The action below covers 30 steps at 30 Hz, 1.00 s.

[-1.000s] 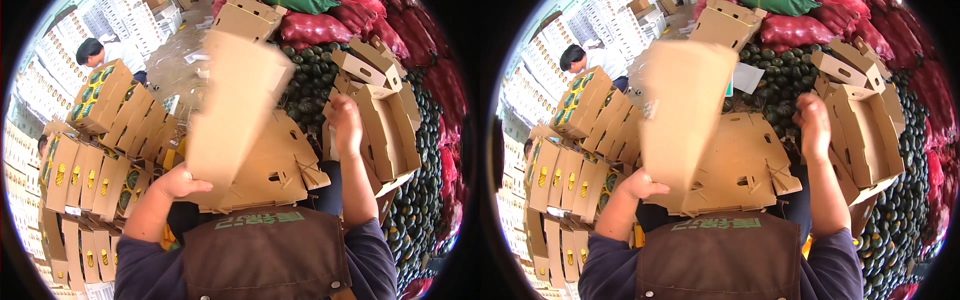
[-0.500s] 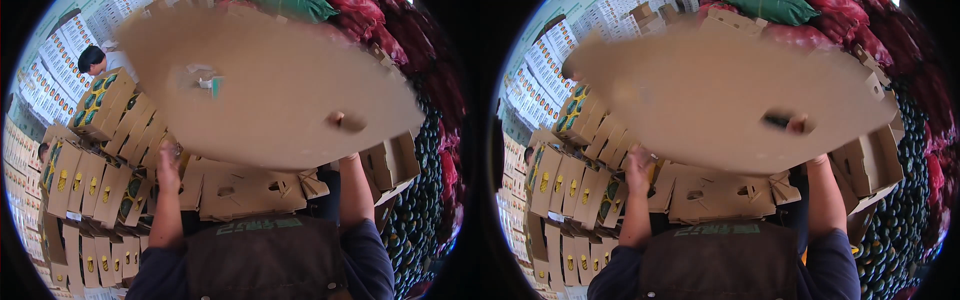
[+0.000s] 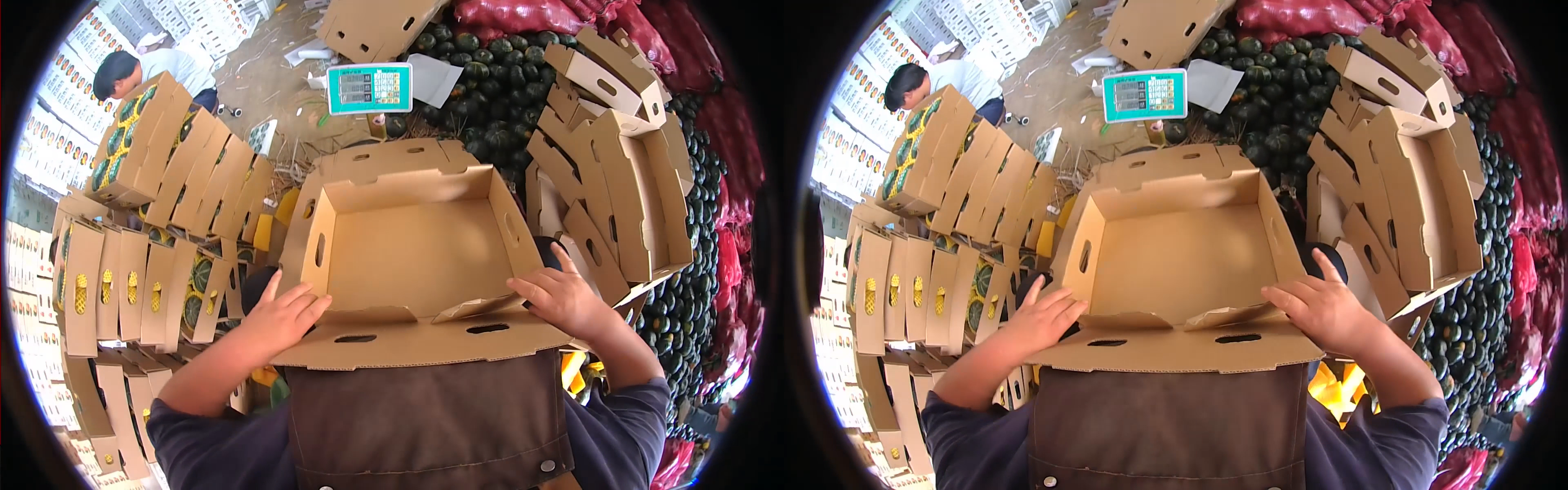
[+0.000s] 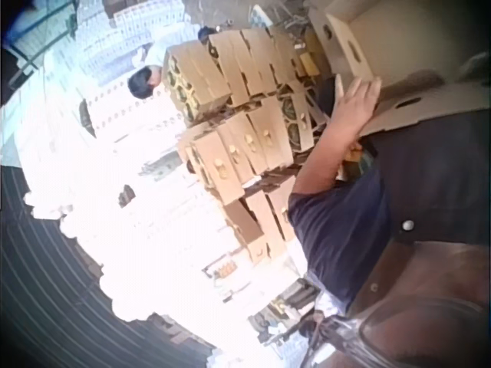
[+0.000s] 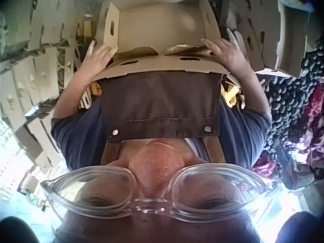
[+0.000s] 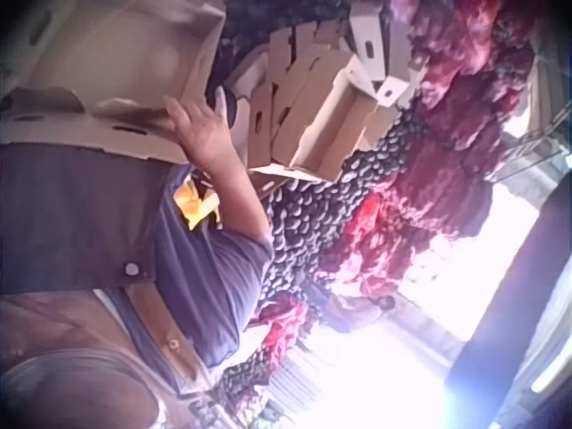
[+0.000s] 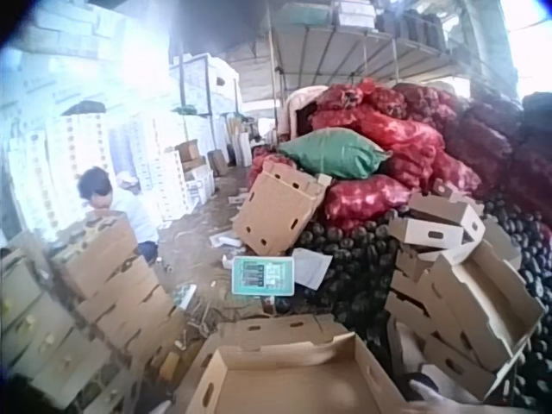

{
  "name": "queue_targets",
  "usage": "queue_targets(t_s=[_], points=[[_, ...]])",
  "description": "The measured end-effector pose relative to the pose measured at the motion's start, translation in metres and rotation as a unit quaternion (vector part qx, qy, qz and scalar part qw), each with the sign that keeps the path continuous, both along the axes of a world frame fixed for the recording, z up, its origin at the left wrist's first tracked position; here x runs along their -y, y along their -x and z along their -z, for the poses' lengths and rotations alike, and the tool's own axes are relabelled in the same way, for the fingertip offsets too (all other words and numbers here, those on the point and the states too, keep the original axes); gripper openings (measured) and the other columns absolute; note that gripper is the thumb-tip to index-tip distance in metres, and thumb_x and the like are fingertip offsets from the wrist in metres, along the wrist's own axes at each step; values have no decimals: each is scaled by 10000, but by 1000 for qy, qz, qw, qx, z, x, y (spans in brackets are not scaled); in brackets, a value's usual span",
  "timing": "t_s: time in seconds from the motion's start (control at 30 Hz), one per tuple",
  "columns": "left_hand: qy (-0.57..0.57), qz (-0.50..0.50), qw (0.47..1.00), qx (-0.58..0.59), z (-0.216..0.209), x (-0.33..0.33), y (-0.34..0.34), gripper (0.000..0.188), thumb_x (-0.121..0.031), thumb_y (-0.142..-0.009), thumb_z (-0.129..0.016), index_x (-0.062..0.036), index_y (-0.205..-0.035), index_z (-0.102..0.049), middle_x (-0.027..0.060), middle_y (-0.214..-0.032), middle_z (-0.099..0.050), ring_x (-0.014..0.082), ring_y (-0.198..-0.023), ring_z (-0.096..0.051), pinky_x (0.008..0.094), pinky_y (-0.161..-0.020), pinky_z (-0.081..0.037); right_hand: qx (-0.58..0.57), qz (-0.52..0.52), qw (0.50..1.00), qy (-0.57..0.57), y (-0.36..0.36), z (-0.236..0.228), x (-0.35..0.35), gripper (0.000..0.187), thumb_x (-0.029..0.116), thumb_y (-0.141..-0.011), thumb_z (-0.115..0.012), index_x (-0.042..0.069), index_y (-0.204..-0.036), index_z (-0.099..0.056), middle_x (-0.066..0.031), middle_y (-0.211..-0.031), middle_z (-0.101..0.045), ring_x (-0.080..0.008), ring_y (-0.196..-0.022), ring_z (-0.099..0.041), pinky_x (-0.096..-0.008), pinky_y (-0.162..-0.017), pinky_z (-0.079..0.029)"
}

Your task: The person repeatedly folds flat cardboard sheets into boxes by hand and stacks the assembled boxes.

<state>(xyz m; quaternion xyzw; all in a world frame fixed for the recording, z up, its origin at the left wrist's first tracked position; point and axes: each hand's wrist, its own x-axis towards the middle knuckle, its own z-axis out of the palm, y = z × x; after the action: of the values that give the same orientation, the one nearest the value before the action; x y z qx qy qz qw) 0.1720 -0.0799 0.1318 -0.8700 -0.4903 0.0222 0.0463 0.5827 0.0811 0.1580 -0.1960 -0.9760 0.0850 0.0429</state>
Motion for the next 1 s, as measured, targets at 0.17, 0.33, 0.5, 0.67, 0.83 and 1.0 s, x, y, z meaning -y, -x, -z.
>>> queue_targets(t_s=[0.17,0.33,0.5,0.67,0.83,1.0], points=[[134,-37,899,416,21,-30,26,353,-171,-743,-677,-128,-1073,-561,34,-895,-629,255,-1028,-600,492,-1041,-222,-67,-126,958,247,4,-7,-21,403,130,-771,-619,84,-1166,-549,-90,-1149,-589,-267,-1065,-571,-588,-1044,-171],[-46,-339,522,781,85,-73,-51,340,-173,-842,-575,-50,-1152,-508,89,-1046,-575,220,-1025,-527,329,-907,-370,-535,261,720,358,49,95,-45,586,-53,-807,-439,6,-1363,-266,-159,-1409,-304,-254,-1337,-253,-357,-1086,-211],[211,-158,939,223,22,-87,-36,413,-302,-825,-612,-33,-1133,-549,154,-1150,-544,369,-1120,-437,416,-957,-354,137,100,980,108,56,26,-40,611,467,-752,-630,46,-1184,-534,-164,-1101,-597,-357,-1108,-496,-414,-1021,-315],[575,-109,803,113,41,-130,-33,538,-450,-798,-603,-32,-1132,-552,144,-991,-629,259,-890,-600,354,-817,-458,414,-4,818,400,118,44,-63,660,470,-761,-609,65,-1265,-479,-154,-1221,-541,-297,-1060,-545,-425,-873,-435],[632,-34,774,23,2,-95,-70,539,-400,-808,-597,-43,-1201,-508,177,-1094,-594,286,-1007,-568,355,-863,-439,391,-155,871,253,114,33,-18,355,283,-756,-590,74,-1042,-617,-149,-974,-631,-308,-923,-595,-421,-765,-467],[101,-93,911,390,-34,-87,-24,547,-343,-844,-558,-29,-1273,-429,149,-1265,-488,276,-1178,-458,380,-999,-341,177,98,978,53,8,-72,-20,232,228,-759,-561,95,-930,-644,-112,-787,-639,-318,-797,-614,-415,-680,-492]])
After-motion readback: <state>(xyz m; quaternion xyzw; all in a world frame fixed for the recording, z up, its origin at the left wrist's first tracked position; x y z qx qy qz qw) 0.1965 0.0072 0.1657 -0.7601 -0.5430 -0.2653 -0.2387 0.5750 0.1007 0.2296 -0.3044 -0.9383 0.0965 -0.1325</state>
